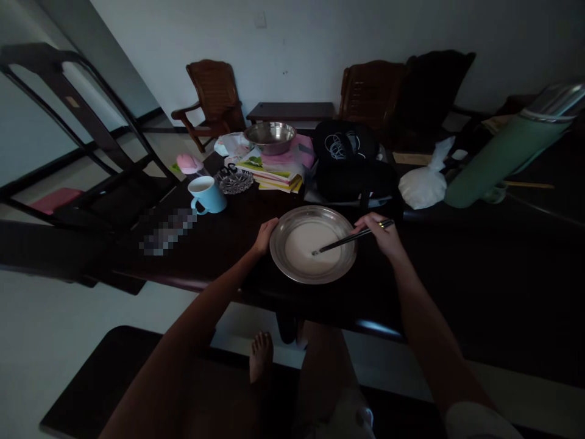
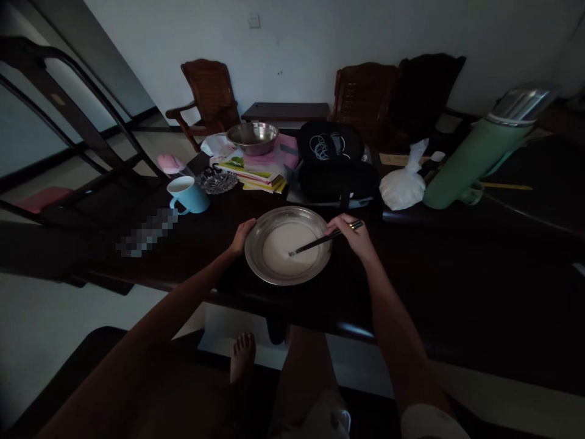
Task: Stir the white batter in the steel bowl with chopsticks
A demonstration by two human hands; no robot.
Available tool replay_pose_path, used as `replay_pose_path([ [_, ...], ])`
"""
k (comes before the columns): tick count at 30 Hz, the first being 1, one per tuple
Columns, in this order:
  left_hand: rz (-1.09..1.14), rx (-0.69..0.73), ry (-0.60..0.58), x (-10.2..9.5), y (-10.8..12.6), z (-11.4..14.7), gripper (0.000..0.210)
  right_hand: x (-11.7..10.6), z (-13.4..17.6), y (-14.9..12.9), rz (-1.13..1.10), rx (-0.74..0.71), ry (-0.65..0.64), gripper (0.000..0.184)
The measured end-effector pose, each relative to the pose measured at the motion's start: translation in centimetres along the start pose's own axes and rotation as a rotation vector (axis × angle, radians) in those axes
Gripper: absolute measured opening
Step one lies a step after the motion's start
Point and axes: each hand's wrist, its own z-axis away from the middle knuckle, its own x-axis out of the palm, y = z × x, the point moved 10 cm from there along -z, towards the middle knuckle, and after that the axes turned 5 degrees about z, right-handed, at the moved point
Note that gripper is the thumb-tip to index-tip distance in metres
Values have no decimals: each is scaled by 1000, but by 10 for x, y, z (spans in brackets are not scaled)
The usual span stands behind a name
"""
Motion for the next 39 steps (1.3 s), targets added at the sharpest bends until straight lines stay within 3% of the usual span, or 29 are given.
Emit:
replay_pose_path([
  [3, 6, 0, -12, 0, -1, 0, 40, 4, -1, -3, 42, -11, -26, 44],
  [8, 14, -23, 12, -2, -2, 1, 38, -10, -2, 6, -26, 35, 87, 45],
  [13, -14, 9, 3, -2, 2, 1, 39, 4, -3, 7, -3, 15, -5, 43],
  [18, -26, 32, -11, -1, 4, 3, 40, -17, -3, 11, -24, 41, 136, 45],
  [24, -15, 24, -24, 1, 1, 2, 40, 1, 0, 6, -12, 21, 11, 42],
  [29, -12, 23, -25, 0, -1, 2, 39, -14, 0, 12, -18, 33, 100, 42],
  [34, -5, 18, -34, 1, -1, 5, 41, -1, 0, 12, -28, 34, 13, 43],
  [39, 11, 19, -38, 3, 1, 6, 41, -12, 0, 19, -28, 67, 122, 42],
])
